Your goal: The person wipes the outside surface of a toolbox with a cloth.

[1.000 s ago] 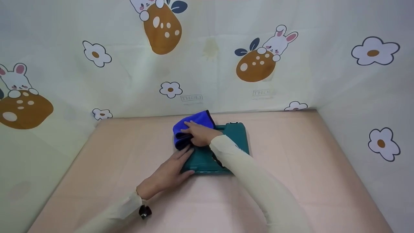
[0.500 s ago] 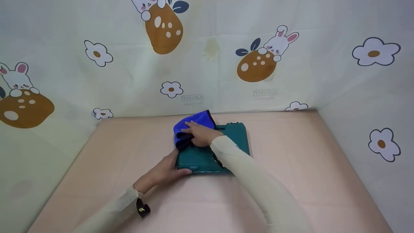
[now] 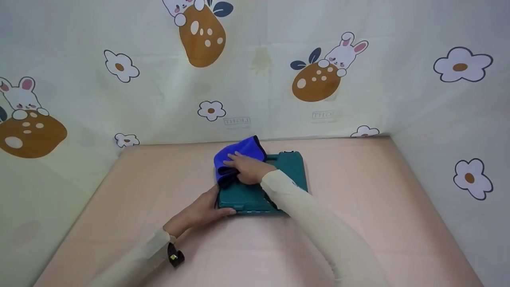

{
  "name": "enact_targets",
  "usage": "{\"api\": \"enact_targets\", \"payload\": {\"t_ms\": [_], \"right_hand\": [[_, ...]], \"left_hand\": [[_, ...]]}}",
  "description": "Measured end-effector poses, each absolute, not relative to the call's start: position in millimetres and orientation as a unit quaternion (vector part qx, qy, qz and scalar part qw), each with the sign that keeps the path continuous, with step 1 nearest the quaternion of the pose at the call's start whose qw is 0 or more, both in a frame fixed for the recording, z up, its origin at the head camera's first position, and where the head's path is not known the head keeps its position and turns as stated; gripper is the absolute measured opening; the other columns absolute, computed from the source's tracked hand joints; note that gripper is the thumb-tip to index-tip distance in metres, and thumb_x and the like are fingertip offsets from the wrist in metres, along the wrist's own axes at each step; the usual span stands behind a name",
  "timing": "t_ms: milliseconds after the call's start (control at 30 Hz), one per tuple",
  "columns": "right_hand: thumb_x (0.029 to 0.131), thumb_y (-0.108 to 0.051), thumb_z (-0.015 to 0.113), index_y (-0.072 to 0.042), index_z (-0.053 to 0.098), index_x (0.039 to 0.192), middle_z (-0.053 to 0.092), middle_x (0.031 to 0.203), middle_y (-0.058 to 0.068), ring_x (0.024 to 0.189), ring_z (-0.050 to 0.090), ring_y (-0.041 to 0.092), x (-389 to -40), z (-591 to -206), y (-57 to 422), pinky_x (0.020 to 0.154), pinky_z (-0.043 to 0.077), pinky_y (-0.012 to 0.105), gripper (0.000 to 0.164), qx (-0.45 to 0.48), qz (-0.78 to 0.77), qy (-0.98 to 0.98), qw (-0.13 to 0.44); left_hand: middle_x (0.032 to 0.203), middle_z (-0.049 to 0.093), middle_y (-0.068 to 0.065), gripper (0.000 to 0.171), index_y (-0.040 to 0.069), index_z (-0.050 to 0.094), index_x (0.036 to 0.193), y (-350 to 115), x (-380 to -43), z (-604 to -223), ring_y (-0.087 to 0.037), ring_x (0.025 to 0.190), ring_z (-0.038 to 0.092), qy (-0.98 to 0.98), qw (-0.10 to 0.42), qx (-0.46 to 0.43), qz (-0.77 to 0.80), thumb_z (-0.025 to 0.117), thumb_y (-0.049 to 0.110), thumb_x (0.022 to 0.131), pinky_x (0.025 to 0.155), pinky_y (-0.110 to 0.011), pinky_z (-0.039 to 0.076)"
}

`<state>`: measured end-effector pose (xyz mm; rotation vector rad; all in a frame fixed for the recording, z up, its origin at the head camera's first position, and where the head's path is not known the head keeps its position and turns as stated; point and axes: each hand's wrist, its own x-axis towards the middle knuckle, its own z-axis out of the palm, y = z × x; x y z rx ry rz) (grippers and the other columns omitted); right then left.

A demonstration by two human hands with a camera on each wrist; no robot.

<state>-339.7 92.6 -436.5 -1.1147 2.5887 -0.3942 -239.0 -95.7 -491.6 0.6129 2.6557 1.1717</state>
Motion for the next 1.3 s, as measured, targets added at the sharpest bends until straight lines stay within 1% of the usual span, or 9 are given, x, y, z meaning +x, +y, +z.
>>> {"api": "enact_targets", "payload": {"t_ms": [167,267,567,800,900,1167,1300], "right_hand": [[0.093,-0.003,0.047,-0.027,0.028,0.148,0.015,0.154,-0.002,0.139,0.007,0.023,-333.1,-436.2,97.2,0.105,0.016,0.05,0.063,-0.392,-0.146,0.895,0.156],[0.093,-0.003,0.048,-0.028,0.027,0.148,0.015,0.154,-0.003,0.139,0.006,0.023,-328.8,-437.3,100.2,0.105,0.016,0.05,0.064,-0.398,-0.143,0.893,0.155],[0.092,-0.001,0.05,-0.022,0.027,0.149,0.017,0.154,0.002,0.139,0.009,0.026,-314.9,-439.2,106.2,0.105,0.018,0.048,0.065,-0.433,-0.143,0.879,0.138],[0.091,-0.001,0.053,-0.02,0.027,0.149,0.017,0.154,0.004,0.139,0.01,0.028,-304.0,-442.4,112.0,0.105,0.019,0.048,0.066,-0.457,-0.15,0.868,0.124],[0.09,0.0,0.054,-0.019,0.028,0.148,0.018,0.153,0.004,0.139,0.011,0.028,-299.2,-443.3,114.9,0.105,0.019,0.048,0.067,-0.467,-0.154,0.863,0.117],[0.088,0.001,0.056,-0.017,0.028,0.148,0.019,0.153,0.004,0.138,0.013,0.028,-290.2,-446.3,120.1,0.105,0.019,0.046,0.069,-0.494,-0.157,0.849,0.103],[0.087,0.001,0.058,-0.017,0.028,0.148,0.019,0.153,0.005,0.138,0.013,0.028,-286.9,-447.7,124.0,0.105,0.019,0.046,0.071,-0.51,-0.149,0.843,0.091]], "left_hand": [[0.154,0.008,-0.002,0.107,0.017,-0.012,0.148,-96.4,-238.8,-492.9,-0.011,0.135,0.017,0.892,0.085,0.21,0.391,0.065,0.049,0.083,0.107,-0.033,0.019],[0.154,0.008,-0.002,0.107,0.017,-0.012,0.148,-97.1,-238.7,-494.0,-0.012,0.135,0.018,0.893,0.082,0.213,0.388,0.065,0.049,0.083,0.107,-0.035,0.019],[0.154,0.006,0.001,0.106,0.011,-0.009,0.149,-97.8,-238.1,-494.7,-0.012,0.136,0.016,0.887,0.079,0.229,0.394,0.066,0.047,0.083,0.108,-0.036,0.018],[0.154,0.007,0.003,0.103,0.013,-0.006,0.15,-97.7,-238.6,-493.6,-0.01,0.136,0.015,0.892,0.081,0.23,0.382,0.065,0.047,0.084,0.108,-0.034,0.018],[0.154,0.008,0.002,0.102,0.014,-0.005,0.15,-97.5,-239.0,-493.4,-0.01,0.135,0.016,0.892,0.081,0.23,0.381,0.065,0.046,0.084,0.107,-0.033,0.018],[0.153,0.015,0.001,0.098,0.014,0.0,0.151,-98.2,-238.9,-495.3,-0.01,0.133,0.023,0.886,0.077,0.237,0.391,0.066,0.043,0.084,0.107,-0.034,0.021],[0.152,0.017,0.0,0.095,0.013,0.001,0.151,-99.4,-238.3,-495.2,-0.011,0.133,0.024,0.892,0.085,0.234,0.378,0.064,0.044,0.086,0.107,-0.034,0.02]]}}
